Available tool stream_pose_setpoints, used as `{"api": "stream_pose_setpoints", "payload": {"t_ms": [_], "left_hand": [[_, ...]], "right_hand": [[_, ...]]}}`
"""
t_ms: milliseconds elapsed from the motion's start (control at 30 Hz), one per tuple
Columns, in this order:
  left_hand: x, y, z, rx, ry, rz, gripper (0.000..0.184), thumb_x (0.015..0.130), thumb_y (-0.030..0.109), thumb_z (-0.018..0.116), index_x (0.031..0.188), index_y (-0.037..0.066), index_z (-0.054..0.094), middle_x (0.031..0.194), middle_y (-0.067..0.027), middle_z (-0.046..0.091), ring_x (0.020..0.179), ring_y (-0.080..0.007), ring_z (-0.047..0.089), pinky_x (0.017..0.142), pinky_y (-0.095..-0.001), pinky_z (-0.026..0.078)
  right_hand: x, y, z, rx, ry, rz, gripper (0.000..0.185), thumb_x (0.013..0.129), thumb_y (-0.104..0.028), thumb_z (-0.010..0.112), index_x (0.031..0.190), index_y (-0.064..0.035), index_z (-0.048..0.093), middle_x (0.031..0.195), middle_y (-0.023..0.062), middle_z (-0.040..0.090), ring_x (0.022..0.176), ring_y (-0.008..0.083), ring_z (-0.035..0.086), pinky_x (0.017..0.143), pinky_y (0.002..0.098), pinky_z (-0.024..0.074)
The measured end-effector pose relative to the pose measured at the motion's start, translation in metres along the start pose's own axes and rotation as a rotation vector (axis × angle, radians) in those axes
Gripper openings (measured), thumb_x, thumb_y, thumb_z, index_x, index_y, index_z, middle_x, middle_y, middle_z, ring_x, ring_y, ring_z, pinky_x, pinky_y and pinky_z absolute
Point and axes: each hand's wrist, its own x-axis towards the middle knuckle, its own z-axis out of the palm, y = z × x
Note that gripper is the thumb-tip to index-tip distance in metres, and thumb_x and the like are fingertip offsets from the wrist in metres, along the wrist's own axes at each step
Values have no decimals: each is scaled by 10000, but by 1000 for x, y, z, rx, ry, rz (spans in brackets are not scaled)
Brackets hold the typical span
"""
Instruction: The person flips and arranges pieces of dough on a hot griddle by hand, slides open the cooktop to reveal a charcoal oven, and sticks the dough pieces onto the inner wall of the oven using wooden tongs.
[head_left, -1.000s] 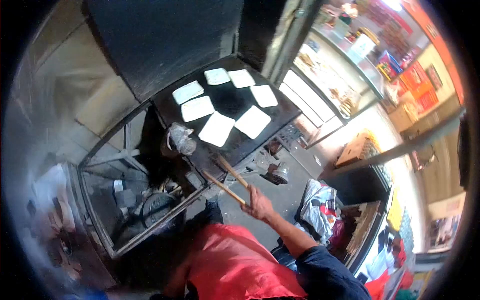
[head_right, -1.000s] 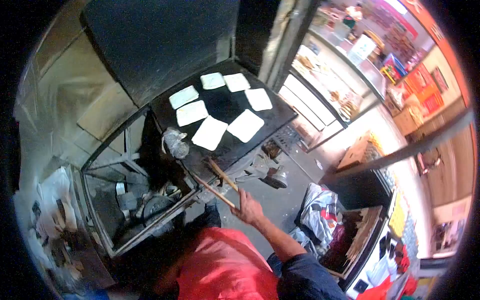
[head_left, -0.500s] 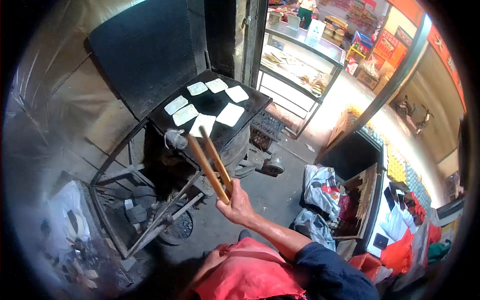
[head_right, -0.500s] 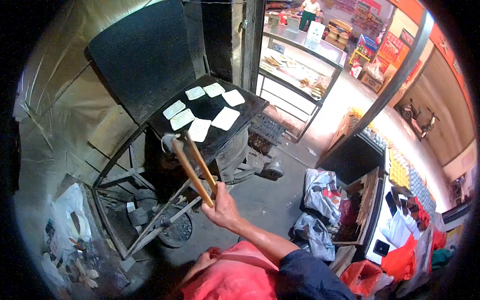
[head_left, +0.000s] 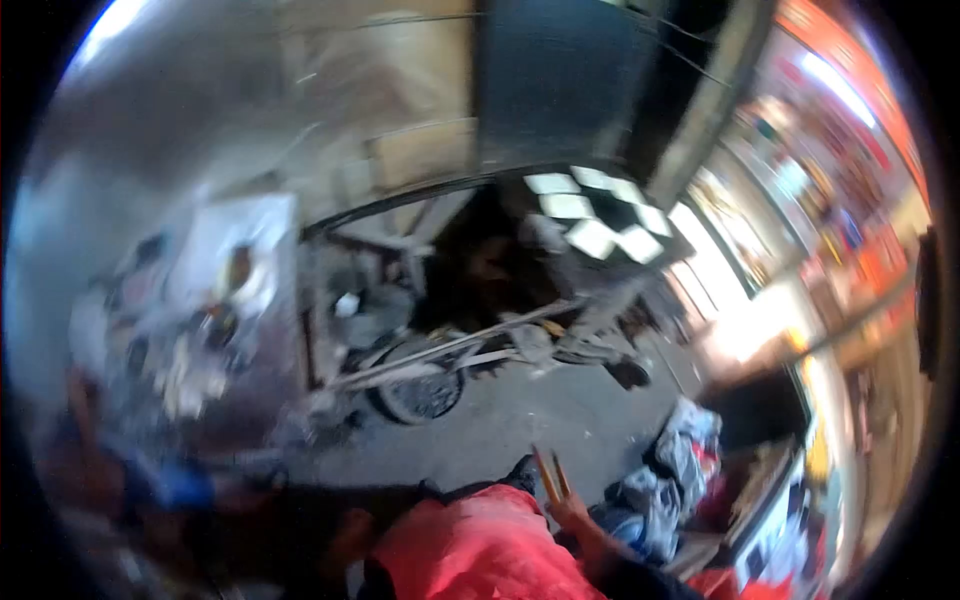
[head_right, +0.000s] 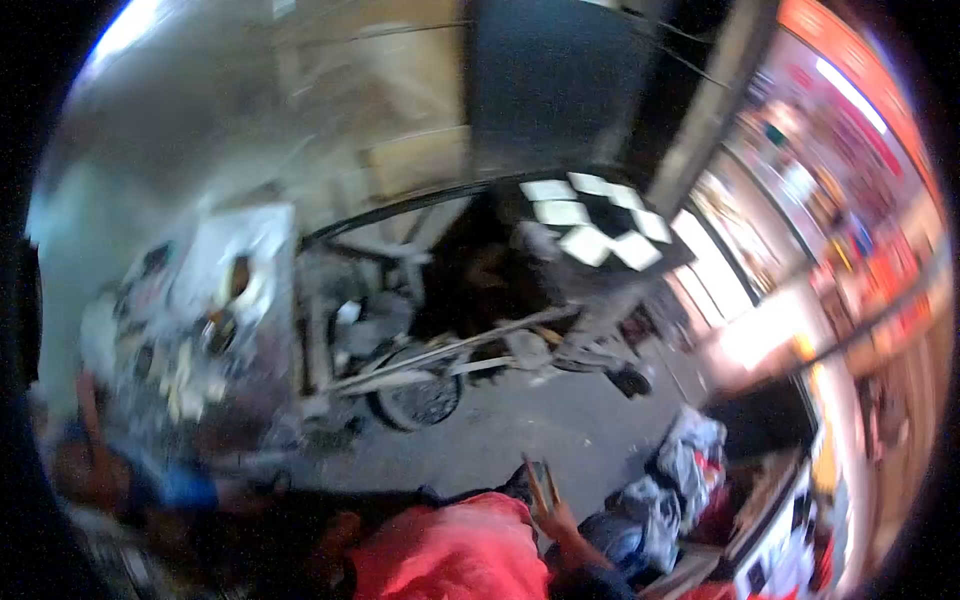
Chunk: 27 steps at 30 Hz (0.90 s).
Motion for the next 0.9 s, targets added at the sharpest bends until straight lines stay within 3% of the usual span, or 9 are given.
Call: {"api": "stream_pose_setpoints", "payload": {"t_ms": [200,300,333,500,533,600,667,733,900], "left_hand": [[-53,-98,-39,39,128,-30,265,819,247,614,963,28,647,885,-96,623,818,-208,569,742,-379,458],[-44,-101,-16,171,230,462,256,829,245,582,958,37,657,866,-104,625,800,-227,568,743,-396,449],[-42,-86,-11,-549,29,236,285,822,272,604,959,28,657,850,-95,622,792,-212,568,724,-382,453],[-73,127,-7,-78,-166,-139,332,859,329,634,1031,46,631,986,-99,634,813,-184,595,704,-334,473],[-84,154,-10,38,-162,5,393,821,388,626,1010,43,636,963,-119,635,819,-203,595,719,-358,467],[-102,190,-11,275,-145,280,518,746,506,611,968,39,647,918,-161,637,831,-241,597,749,-407,455],[-94,176,10,388,-121,399,582,709,565,604,946,36,653,895,-182,638,837,-260,598,764,-431,449],[-37,109,68,-37,4,511,637,701,606,600,978,34,642,875,-173,641,839,-253,616,775,-405,466],[-61,64,78,-223,5,196,484,751,474,619,994,56,645,895,-141,647,809,-234,611,753,-382,474]], "right_hand": [[-5,39,48,33,-139,65,429,732,-377,621,989,-57,496,837,149,541,735,284,525,594,383,436],[-2,30,57,75,-177,56,373,744,-392,599,933,-86,497,763,103,519,640,245,499,519,361,420],[3,25,58,107,-190,49,356,748,-396,592,914,-95,498,739,87,511,609,232,491,495,354,415],[76,18,56,765,-623,195,288,768,-421,555,820,-143,500,616,10,473,451,168,448,371,317,389],[88,12,52,732,-608,133,279,772,-426,548,802,-153,501,592,-5,466,419,155,440,346,310,384],[-2,-104,37,-116,-92,-396,519,708,-149,692,1153,-121,427,740,68,586,533,192,551,433,357,453],[-20,-143,36,-189,-102,-583,560,715,-137,685,1193,-103,396,770,89,579,591,208,562,501,351,475],[-43,-150,39,-198,-162,-834,604,713,-150,683,1230,-86,376,858,151,581,735,302,582,624,399,492],[-57,-120,67,-685,-227,-1067,574,772,-392,633,1243,-125,446,1043,222,588,908,430,569,761,466,485]]}}
